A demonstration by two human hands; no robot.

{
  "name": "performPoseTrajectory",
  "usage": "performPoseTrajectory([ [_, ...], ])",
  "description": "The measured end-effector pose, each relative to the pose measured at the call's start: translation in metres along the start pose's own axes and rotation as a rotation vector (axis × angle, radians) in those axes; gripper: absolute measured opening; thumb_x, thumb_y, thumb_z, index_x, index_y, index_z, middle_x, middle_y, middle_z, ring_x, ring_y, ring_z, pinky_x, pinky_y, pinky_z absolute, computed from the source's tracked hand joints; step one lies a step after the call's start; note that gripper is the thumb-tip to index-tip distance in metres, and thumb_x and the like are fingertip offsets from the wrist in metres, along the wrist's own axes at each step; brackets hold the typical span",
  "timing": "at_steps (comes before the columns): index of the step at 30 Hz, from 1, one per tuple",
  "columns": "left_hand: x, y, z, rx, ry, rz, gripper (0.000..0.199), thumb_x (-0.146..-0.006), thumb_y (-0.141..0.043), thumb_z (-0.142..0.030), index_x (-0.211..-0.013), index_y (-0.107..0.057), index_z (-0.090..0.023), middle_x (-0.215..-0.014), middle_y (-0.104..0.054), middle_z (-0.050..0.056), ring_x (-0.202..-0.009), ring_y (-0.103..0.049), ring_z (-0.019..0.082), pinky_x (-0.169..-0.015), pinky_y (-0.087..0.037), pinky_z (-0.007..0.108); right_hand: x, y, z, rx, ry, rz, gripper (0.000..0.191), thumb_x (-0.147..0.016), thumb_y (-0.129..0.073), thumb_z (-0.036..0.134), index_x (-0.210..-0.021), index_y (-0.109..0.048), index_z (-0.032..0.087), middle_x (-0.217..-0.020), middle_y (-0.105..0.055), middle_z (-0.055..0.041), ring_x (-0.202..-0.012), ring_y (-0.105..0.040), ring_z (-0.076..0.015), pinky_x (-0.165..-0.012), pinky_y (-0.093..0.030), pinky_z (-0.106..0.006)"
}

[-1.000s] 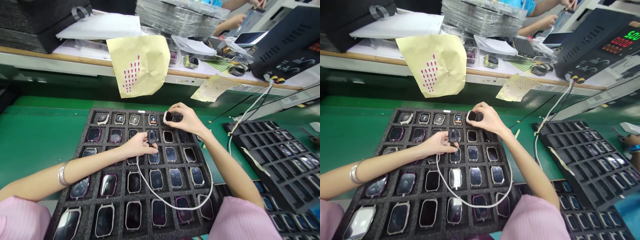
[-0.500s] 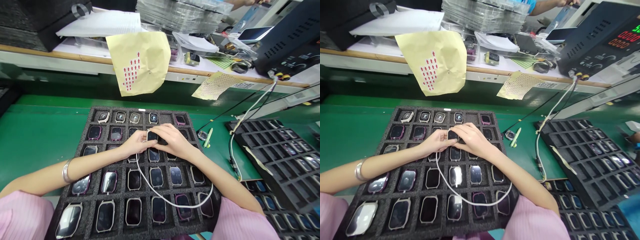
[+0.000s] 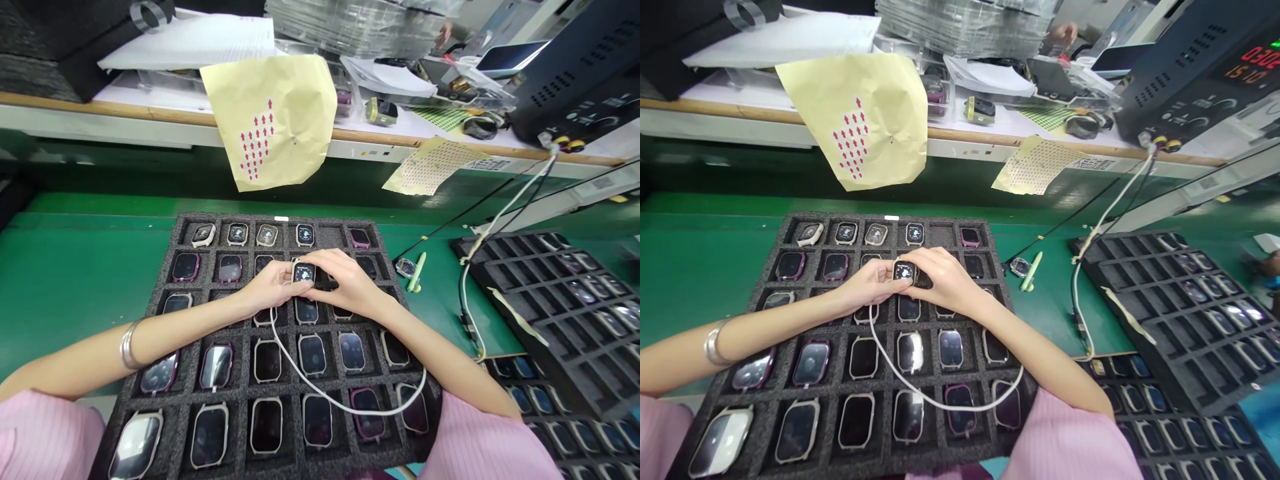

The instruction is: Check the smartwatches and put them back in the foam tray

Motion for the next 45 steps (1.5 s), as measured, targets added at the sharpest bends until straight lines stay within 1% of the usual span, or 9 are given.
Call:
performPoseTrajectory([
  [11, -0.001, 0.000, -0.002, -0.014, -0.005, 0.002, 0.044, -0.070, -0.074, -0.050, -0.065, -0.048, -0.015, -0.047, -0.036, -0.010, -0.038, -0.028, 0.003, -0.036, -0.017, 0.018, 0.004, 0.000, 0.000, 0.024, -0.008, 0.004, 0.039, -0.087, -0.067, 0.036, -0.119, -0.054, 0.018, -0.106, -0.068, -0.0100, -0.098, -0.064, -0.0262, -0.084, -0.049, -0.042],
  [22, -0.003, -0.001, -0.002, -0.095, -0.043, -0.009, 0.037, -0.075, -0.070, -0.045, -0.068, -0.050, -0.015, -0.051, -0.037, -0.009, -0.042, -0.029, 0.004, -0.039, -0.019, 0.020, 0.007, 0.000, 0.002, 0.104, 0.036, 0.018, 0.037, -0.087, -0.066, 0.034, -0.116, -0.055, 0.014, -0.107, -0.066, -0.0123, -0.099, -0.061, -0.0270, -0.087, -0.048, -0.043],
  [29, -0.005, -0.001, 0.000, -0.130, -0.080, 0.014, 0.028, -0.079, -0.067, -0.038, -0.076, -0.056, -0.013, -0.062, -0.044, -0.005, -0.050, -0.033, 0.006, -0.044, -0.026, 0.020, 0.005, 0.002, -0.004, 0.129, 0.020, 0.038, 0.037, -0.086, -0.066, 0.036, -0.114, -0.058, 0.012, -0.100, -0.061, -0.0132, -0.092, -0.058, -0.0268, -0.079, -0.049, -0.042],
  [35, -0.006, -0.001, 0.001, -0.141, -0.071, 0.021, 0.028, -0.080, -0.066, -0.039, -0.075, -0.056, -0.013, -0.064, -0.049, -0.004, -0.055, -0.040, 0.007, -0.052, -0.034, 0.021, 0.005, 0.003, -0.002, 0.067, -0.002, 0.028, 0.037, -0.086, -0.066, 0.035, -0.114, -0.058, 0.014, -0.102, -0.062, -0.0127, -0.097, -0.058, -0.0280, -0.082, -0.049, -0.044],
  [37, -0.006, -0.001, 0.003, -0.138, -0.065, 0.035, 0.030, -0.077, -0.070, -0.039, -0.083, -0.060, -0.012, -0.072, -0.056, -0.002, -0.057, -0.043, 0.008, -0.053, -0.035, 0.021, 0.004, 0.011, -0.009, -0.039, -0.035, 0.006, 0.037, -0.085, -0.068, 0.035, -0.115, -0.058, 0.016, -0.104, -0.063, -0.0112, -0.098, -0.059, -0.0266, -0.084, -0.049, -0.042],
  [39, -0.006, -0.003, 0.006, -0.131, -0.040, 0.057, 0.038, -0.072, -0.075, -0.040, -0.094, -0.061, -0.012, -0.081, -0.061, 0.001, -0.058, -0.044, 0.008, -0.053, -0.035, 0.022, 0.002, 0.025, -0.029, -0.132, -0.116, -0.081, 0.037, -0.083, -0.070, 0.036, -0.114, -0.059, 0.018, -0.105, -0.064, -0.0091, -0.097, -0.061, -0.0247, -0.085, -0.050, -0.040],
  [41, -0.006, -0.004, 0.010, -0.114, -0.006, 0.072, 0.043, -0.070, -0.077, -0.041, -0.098, -0.061, -0.013, -0.084, -0.063, 0.003, -0.057, -0.047, 0.009, -0.053, -0.037, 0.023, 0.001, 0.040, -0.057, -0.107, -0.227, -0.178, 0.037, -0.082, -0.071, 0.040, -0.111, -0.061, 0.019, -0.103, -0.065, -0.0082, -0.094, -0.062, -0.0242, -0.085, -0.050, -0.040],
  [42, -0.006, -0.004, 0.011, -0.101, 0.002, 0.069, 0.043, -0.070, -0.077, -0.042, -0.098, -0.062, -0.013, -0.084, -0.064, 0.003, -0.058, -0.049, 0.010, -0.054, -0.039, 0.024, 0.001, 0.045, -0.071, -0.047, -0.268, -0.185, 0.036, -0.082, -0.071, 0.041, -0.109, -0.063, 0.018, -0.101, -0.065, -0.0086, -0.092, -0.062, -0.0248, -0.084, -0.050, -0.041],
  [45, -0.006, -0.002, 0.012, -0.059, 0.008, 0.047, 0.042, -0.069, -0.077, -0.040, -0.098, -0.062, -0.014, -0.083, -0.067, 0.004, -0.063, -0.057, 0.014, -0.058, -0.044, 0.027, -0.001, 0.043, -0.097, 0.122, -0.280, -0.020, 0.038, -0.083, -0.069, 0.043, -0.110, -0.066, 0.017, -0.101, -0.066, -0.0108, -0.095, -0.060, -0.0284, -0.086, -0.049, -0.047],
])
Point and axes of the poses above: each hand's wrist, its own x-axis away from the middle knuckle, its own y-axis out of the back of the hand, z = x × y, the point moved 8 cm from there along -x, towards the middle knuckle
